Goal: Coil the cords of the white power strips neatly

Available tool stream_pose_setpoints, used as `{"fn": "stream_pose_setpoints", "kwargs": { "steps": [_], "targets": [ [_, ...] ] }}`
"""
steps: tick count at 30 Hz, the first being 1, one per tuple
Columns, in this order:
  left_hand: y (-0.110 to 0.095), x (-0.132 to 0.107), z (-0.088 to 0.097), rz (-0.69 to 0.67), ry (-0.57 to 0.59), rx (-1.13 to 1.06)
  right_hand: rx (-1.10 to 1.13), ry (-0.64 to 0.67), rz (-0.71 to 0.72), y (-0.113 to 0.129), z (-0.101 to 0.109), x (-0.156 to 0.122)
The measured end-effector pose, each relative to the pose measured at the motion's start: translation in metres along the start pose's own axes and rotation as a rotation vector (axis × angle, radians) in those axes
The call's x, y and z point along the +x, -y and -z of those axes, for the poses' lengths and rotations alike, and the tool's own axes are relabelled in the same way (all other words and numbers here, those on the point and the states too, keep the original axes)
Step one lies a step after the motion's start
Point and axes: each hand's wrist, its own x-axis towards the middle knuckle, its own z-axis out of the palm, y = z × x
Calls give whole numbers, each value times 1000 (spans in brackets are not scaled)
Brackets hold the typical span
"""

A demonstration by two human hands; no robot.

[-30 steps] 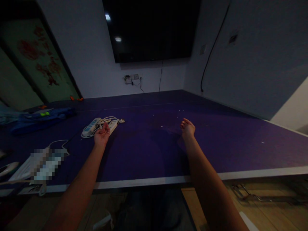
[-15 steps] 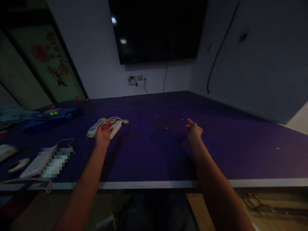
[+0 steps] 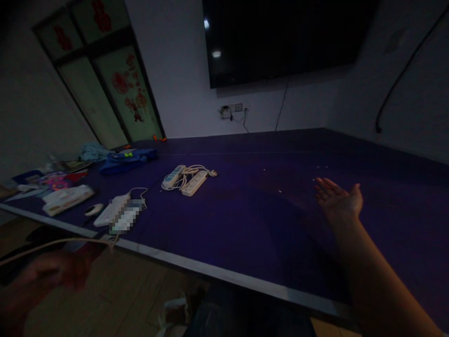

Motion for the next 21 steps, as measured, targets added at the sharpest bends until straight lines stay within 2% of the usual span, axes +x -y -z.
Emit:
{"fn": "stream_pose_setpoints", "kwargs": {
  "steps": [2,3,4,5,7,10,12,15,21],
  "targets": [
    [27,21,23,153,-62,264,-5,-4,-15,0,-2,-3],
    [38,33,27,190,-150,333,-7,-10,-21,1,-3,-5],
    [46,45,26,165,-269,353,-10,-19,-29,1,-4,-6],
    [52,57,22,122,-310,330,-16,-26,-37,1,-5,-8],
    [59,75,7,84,-309,216,-30,-35,-43,1,-5,-10],
    [66,90,-17,61,-197,59,-43,-33,-34,1,-4,-11],
    [70,96,-27,30,-164,-28,-47,-29,-24,1,-3,-12],
    [77,103,-31,49,-169,-26,-43,-42,-25,1,-4,-12],
    [85,113,-26,111,-171,5,-17,-43,-31,3,-3,-10]
  ]
}}
